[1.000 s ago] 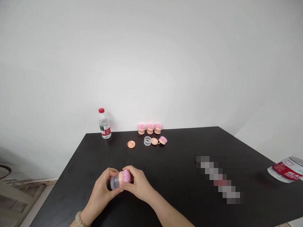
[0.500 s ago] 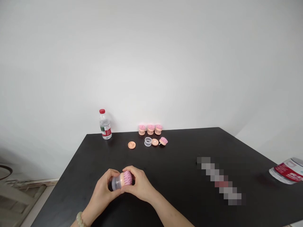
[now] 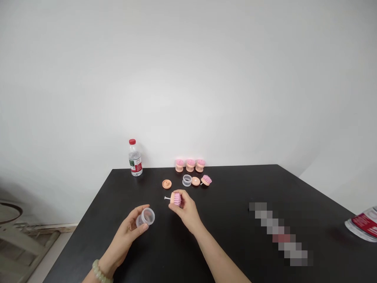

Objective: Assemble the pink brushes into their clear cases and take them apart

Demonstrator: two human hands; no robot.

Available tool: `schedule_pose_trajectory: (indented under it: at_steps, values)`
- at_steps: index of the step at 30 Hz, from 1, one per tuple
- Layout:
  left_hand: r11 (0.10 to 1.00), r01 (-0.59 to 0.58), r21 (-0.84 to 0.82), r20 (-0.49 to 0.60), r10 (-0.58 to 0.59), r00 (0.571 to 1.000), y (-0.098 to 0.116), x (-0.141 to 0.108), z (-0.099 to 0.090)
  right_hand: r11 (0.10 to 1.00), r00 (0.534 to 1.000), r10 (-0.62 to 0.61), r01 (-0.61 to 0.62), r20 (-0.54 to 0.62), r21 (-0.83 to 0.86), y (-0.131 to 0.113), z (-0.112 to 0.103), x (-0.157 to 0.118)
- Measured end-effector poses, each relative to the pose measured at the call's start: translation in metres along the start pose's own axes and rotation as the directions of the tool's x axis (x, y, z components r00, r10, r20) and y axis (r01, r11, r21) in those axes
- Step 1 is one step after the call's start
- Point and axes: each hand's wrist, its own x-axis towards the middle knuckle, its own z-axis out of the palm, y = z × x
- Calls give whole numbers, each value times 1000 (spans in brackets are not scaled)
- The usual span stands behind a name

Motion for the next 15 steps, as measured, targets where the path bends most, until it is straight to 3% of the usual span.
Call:
schedule_pose_trajectory:
  at_steps: [3,9,15]
  values:
    - [997,-51,65,-57,55,997,-2,6,-2,1000,996,13,-15,-84,-16,16,6,23]
    - [965,-67,254,-78,89,993,2,26,5,1000,996,-6,6,-88,5,32,19,70]
    - [901,-14,434,-223,123,967,-5,77,-19,999,999,-17,15,-29,-49,39,32,82]
